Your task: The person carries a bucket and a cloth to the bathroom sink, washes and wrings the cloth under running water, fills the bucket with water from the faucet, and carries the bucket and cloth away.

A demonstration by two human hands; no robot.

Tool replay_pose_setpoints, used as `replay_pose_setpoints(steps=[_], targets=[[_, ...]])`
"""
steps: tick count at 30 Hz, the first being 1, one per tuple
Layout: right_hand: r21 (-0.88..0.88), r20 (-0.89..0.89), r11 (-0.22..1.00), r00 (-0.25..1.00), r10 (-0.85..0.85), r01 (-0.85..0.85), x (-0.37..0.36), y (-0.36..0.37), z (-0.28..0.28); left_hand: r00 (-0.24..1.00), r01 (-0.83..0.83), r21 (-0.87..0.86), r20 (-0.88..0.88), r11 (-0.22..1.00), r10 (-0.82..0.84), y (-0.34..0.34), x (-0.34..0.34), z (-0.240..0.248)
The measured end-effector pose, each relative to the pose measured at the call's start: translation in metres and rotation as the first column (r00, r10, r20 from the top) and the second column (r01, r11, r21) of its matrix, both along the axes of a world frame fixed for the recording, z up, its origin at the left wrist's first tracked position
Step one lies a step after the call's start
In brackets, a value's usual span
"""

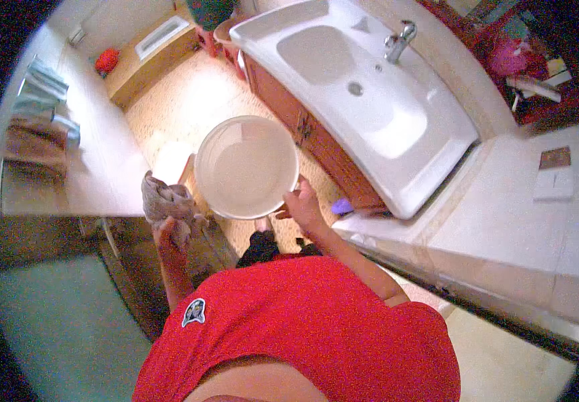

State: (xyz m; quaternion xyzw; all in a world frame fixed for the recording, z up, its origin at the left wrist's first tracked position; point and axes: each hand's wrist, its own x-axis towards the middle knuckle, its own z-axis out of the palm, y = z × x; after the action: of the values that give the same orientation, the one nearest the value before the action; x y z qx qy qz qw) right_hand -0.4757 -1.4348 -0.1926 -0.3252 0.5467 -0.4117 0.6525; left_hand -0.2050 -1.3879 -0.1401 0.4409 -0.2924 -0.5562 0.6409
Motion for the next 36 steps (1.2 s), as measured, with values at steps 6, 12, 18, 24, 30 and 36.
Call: replay_pose_setpoints(steps=[6, 12, 18, 24, 30, 36], targets=[[-0.107, 0.076, 0.994, 0.997, -0.022, 0.030, 0.038, -0.106, 0.058, 0.988, 0.143, 0.015, -0.061, 0.990, -0.142, -0.122, 0.060, -0.006], [-0.101, 0.207, 0.980, 0.967, -0.147, 0.171, 0.014, -0.217, 0.101, 0.972, -0.021, -0.142, -0.233, 0.990, -0.013, -0.225, 0.049, 0.054], [-0.222, 0.225, 0.911, 0.928, -0.298, 0.346, -0.029, -0.334, 0.122, 0.964, -0.062, -0.135, -0.266, 0.989, 0.024, -0.302, 0.007, 0.069], [-0.280, 0.181, 0.822, 0.868, -0.462, 0.495, -0.067, -0.439, 0.113, 0.960, 0.218, -0.059, -0.164, 0.974, -0.225, -0.364, -0.024, 0.055], [-0.265, 0.169, 0.763, 0.807, -0.566, 0.590, -0.091, -0.506, 0.091, 0.788, 0.595, 0.081, -0.256, 0.800, -0.560, -0.448, -0.063, 0.036], [-0.177, 0.195, 0.789, 0.806, -0.558, 0.589, -0.104, -0.529, 0.076, 0.565, 0.810, 0.069, -0.358, 0.582, -0.744, -0.521, -0.124, 0.019]])
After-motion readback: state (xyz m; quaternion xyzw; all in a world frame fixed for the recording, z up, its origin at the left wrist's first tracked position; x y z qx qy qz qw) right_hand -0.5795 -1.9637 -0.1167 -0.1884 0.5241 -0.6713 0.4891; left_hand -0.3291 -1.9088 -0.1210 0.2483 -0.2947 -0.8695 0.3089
